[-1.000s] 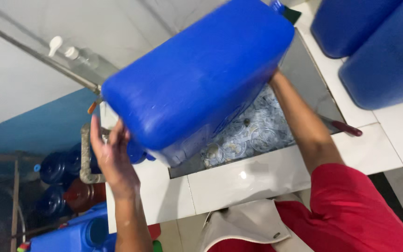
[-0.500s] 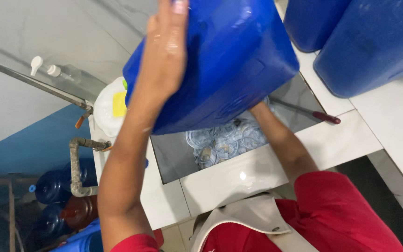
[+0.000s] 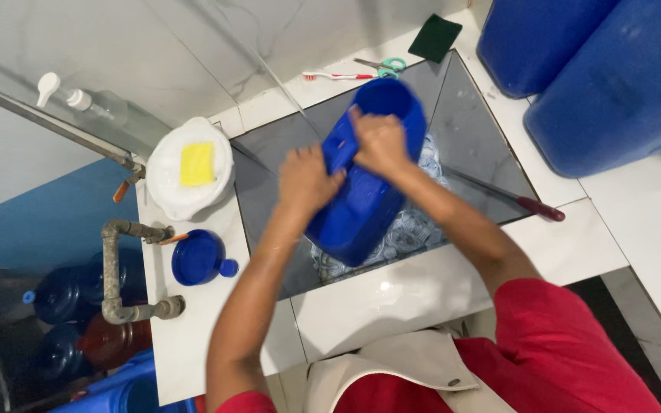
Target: The person picks up a blue plastic jug and removes its seal and cap using shears by hand. The person then pumps liquid soap into a white bucket with water and scrubs both a white plate and the interior and exterior of the blue jug with a sponge before rinsing the jug under a stream of water.
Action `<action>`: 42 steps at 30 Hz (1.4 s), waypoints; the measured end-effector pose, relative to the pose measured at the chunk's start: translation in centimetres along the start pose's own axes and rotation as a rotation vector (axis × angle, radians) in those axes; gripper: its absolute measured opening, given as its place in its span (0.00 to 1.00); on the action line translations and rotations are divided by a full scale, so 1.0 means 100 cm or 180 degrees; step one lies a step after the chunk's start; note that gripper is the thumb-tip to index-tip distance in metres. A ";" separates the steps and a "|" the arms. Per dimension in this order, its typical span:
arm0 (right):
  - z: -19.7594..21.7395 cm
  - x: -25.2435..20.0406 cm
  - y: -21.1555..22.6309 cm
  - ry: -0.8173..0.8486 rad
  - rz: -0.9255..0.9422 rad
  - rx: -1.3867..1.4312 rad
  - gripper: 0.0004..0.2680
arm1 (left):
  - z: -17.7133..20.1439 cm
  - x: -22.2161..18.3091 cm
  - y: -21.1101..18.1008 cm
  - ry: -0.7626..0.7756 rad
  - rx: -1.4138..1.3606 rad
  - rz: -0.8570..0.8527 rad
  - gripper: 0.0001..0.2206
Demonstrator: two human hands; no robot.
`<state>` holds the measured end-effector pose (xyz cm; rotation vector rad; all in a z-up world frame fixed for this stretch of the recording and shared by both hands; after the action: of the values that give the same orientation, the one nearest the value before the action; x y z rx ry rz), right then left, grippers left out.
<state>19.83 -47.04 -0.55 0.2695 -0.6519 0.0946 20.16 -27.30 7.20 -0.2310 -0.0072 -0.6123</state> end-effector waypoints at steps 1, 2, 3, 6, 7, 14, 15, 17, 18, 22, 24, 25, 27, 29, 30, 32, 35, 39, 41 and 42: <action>-0.007 0.000 0.020 0.0338 0.0144 -0.0142 0.28 | -0.026 0.004 0.002 0.0271 -0.0299 0.0334 0.26; -0.015 -0.001 0.035 0.0675 0.0299 -0.0282 0.30 | -0.051 0.006 0.007 0.0535 -0.0600 0.0676 0.24; -0.020 -0.002 0.043 0.0829 0.0438 -0.0090 0.31 | -0.071 0.004 0.015 0.0264 -0.0777 0.0750 0.23; -0.032 0.016 0.012 0.1217 0.0837 0.0909 0.29 | -0.114 0.007 0.046 -0.0071 -0.1148 0.1048 0.21; -0.036 0.030 -0.013 0.1291 0.0935 0.1521 0.25 | -0.123 0.010 0.057 -0.0095 -0.1245 0.1170 0.21; -0.109 0.092 -0.252 -0.0106 -0.0558 -0.0243 0.32 | -0.136 0.028 0.086 -0.0131 -0.1322 0.1670 0.17; -0.125 0.087 -0.271 0.0264 -0.0838 -0.0278 0.36 | -0.132 0.029 0.086 -0.0141 -0.1289 0.1690 0.17; -0.150 0.069 -0.295 0.1025 -0.1380 -0.0368 0.46 | -0.126 0.027 0.086 -0.0169 -0.1284 0.1766 0.19; -0.157 0.061 -0.301 0.0857 -0.1390 -0.0642 0.41 | -0.124 0.023 0.085 -0.0176 -0.1299 0.1802 0.20; -0.157 0.051 -0.314 0.0798 -0.1367 -0.1197 0.29 | -0.110 -0.002 0.076 -0.0182 -0.1571 0.1571 0.18; -0.145 0.045 -0.316 0.1099 -0.1523 -0.0867 0.28 | -0.099 -0.025 0.068 0.0031 -0.1449 0.1508 0.17; -0.137 0.041 -0.315 0.1236 -0.1676 -0.0524 0.28 | -0.090 -0.035 0.066 0.0138 -0.1376 0.1465 0.17; -0.119 0.018 -0.307 0.0945 -0.1803 0.0194 0.28 | -0.070 -0.059 0.061 0.0144 -0.1056 0.1158 0.19; -0.095 -0.004 -0.297 0.0080 -0.1606 0.0890 0.29 | -0.046 -0.083 0.057 0.0047 -0.0940 0.0978 0.20; -0.090 -0.018 -0.287 0.0108 -0.1882 0.1511 0.31 | -0.026 -0.096 0.063 -0.0021 -0.0925 0.0940 0.20; -0.083 -0.052 -0.263 0.0356 -0.2871 0.3185 0.32 | 0.013 -0.122 0.078 -0.0095 -0.1016 0.1114 0.18; -0.091 -0.081 -0.218 0.1037 -0.3556 0.5322 0.26 | 0.066 -0.173 0.099 -0.0437 -0.1274 0.1436 0.18; -0.128 -0.045 -0.156 0.1000 -0.3874 0.7271 0.21 | 0.093 -0.237 0.112 -0.1072 -0.1684 0.1837 0.12; -0.159 -0.014 -0.110 0.0963 -0.3419 0.7477 0.25 | 0.088 -0.260 0.116 -0.1193 -0.2374 0.2672 0.12; -0.176 -0.001 -0.080 0.1121 -0.3210 0.7405 0.21 | 0.083 -0.266 0.115 -0.1270 -0.2470 0.2672 0.11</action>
<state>31.41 -49.88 -15.76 2.6872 0.3390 -0.1257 5.43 -1.26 10.82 -1.0436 -0.0546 0.3076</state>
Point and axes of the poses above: each hand's wrist, its own x-axis towards the middle knuckle, its own z-axis out of the back of the hand, y = z × x, the point moved 1 cm from there along x, towards the middle knuckle, and after that the axes turned 1 degree about -z, right-handed, at the moved point
